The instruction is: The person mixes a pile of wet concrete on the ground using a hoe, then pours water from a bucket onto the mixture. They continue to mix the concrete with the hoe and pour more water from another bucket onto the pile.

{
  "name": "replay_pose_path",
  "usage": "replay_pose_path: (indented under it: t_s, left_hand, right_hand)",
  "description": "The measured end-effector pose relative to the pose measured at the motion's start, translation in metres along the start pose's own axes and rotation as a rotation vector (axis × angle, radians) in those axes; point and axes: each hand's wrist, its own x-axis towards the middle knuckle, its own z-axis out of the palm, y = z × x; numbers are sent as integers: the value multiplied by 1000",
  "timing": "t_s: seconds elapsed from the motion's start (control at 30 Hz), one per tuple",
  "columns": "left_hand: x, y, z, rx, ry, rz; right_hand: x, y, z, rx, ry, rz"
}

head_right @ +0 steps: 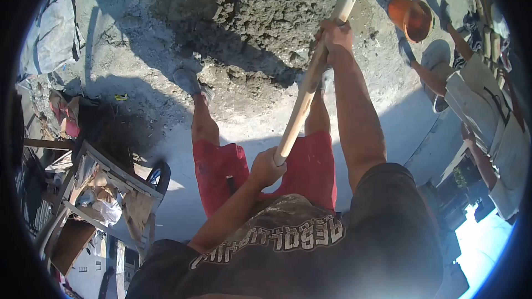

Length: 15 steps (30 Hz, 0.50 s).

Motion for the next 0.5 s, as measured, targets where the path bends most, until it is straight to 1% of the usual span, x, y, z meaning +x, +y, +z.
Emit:
replay_pose_path:
  t_s: [0.03,0.07,0.1,0.13,0.17,0.2,0.23,0.27,0.3,0.33,0.37,0.4,0.43,0.47,0.5]
  left_hand:
    - [30,28,-24,5,-57,-43]
    - [69,5,-20,-57,4,205]
    - [83,65,-63,130,15,108]
    - [94,83,-86,81,-6,142]
    - [104,62,-93,66,1,255]
    - [73,78,-125,11,-24,165]
    - [39,84,-150,120,-43,-99]
    - [7,43,-160,161,14,-109]
    - [-25,16,-169,293,6,-135]
    - [-53,-2,-176,311,48,-134]
    - [-80,-34,-182,417,51,-178]
    - [-104,-52,-187,483,48,-236]
    - [-127,-72,-189,492,59,-291]
    - [-143,-84,-188,502,67,-346]
    - [-147,-84,-183,531,22,-337]
  right_hand:
    - [37,-23,-1,-45,17,-37]
    - [84,-33,-4,-63,8,-93]
    - [139,-38,2,-92,12,-60]
    - [171,-31,1,-124,15,-13]
    - [166,-6,8,-162,56,107]
    - [161,5,36,-197,80,196]
    - [139,58,59,-181,143,219]
    - [116,109,82,-163,206,240]
    - [36,112,97,-7,179,365]
    - [-12,124,103,147,85,420]
    - [-50,140,108,311,74,373]
    - [-78,157,109,436,22,407]
    - [-113,145,108,447,7,430]
    - [-130,161,103,515,-80,473]
    - [-148,160,93,637,-138,458]
